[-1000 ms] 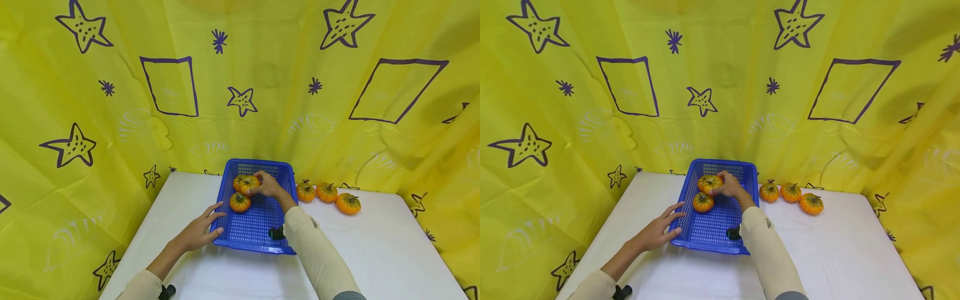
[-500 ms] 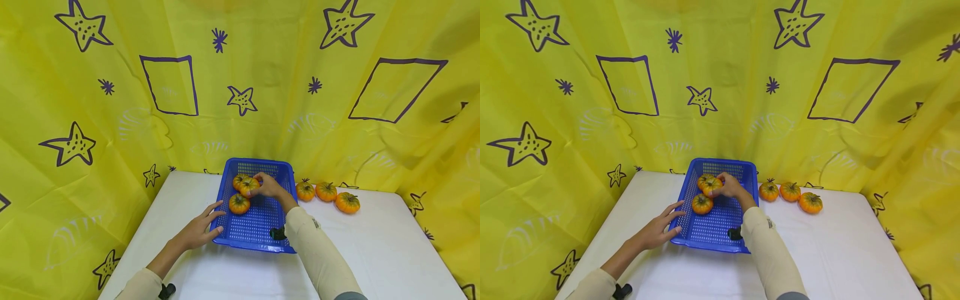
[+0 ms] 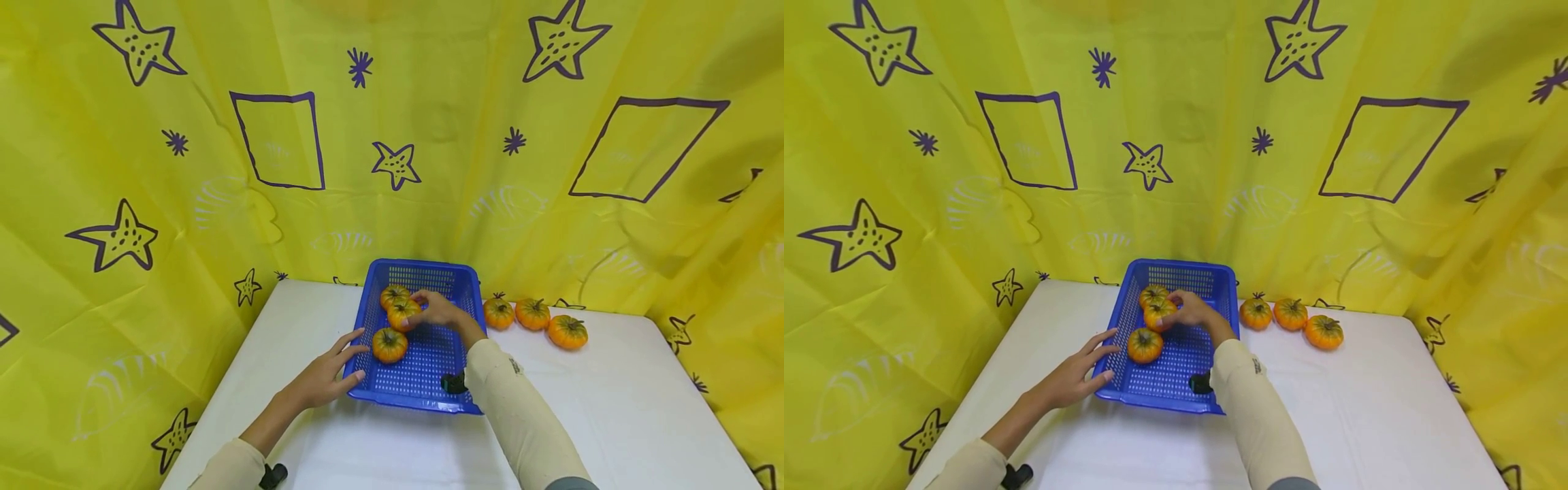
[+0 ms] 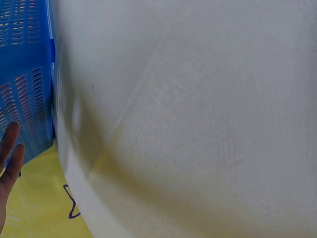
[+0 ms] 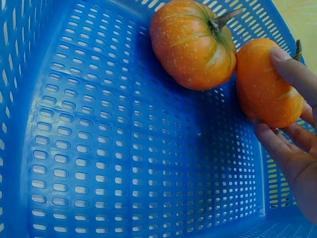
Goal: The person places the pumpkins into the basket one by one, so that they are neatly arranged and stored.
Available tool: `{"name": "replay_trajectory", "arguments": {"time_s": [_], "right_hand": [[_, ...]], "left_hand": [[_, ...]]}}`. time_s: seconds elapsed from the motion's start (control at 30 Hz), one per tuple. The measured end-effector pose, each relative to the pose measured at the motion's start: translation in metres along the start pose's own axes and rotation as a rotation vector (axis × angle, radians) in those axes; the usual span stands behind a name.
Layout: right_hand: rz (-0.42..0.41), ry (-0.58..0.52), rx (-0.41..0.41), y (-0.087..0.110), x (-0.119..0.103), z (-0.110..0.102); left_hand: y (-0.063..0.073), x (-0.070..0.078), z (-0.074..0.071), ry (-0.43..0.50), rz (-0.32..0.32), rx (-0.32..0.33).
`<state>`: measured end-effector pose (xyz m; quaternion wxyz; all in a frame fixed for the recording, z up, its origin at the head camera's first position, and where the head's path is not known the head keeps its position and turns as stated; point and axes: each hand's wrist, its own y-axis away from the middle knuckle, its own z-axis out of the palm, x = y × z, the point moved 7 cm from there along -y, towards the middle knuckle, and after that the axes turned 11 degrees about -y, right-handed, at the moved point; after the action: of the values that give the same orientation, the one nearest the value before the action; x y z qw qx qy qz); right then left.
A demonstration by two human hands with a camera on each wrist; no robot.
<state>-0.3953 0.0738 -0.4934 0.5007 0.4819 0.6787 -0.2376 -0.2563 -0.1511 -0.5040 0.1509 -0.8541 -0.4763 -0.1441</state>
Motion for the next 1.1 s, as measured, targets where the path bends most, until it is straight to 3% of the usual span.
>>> {"name": "replay_trajectory", "arguments": {"time_s": [0.2, 0.67, 1.1], "right_hand": [[0.007, -0.014, 0.006, -0.001, 0.007, 0.002], [0.082, -0.197, -0.032, -0.002, 0.014, 0.010], [0.111, -0.153, -0.018, -0.004, 0.016, 0.016]], "left_hand": [[0.000, 0.000, 0.000, -0.001, 0.003, -0.003], [-0.001, 0.000, 0.000, 0.005, 0.002, -0.006], [-0.001, -0.001, 0.001, 0.003, 0.009, 0.003]]}}
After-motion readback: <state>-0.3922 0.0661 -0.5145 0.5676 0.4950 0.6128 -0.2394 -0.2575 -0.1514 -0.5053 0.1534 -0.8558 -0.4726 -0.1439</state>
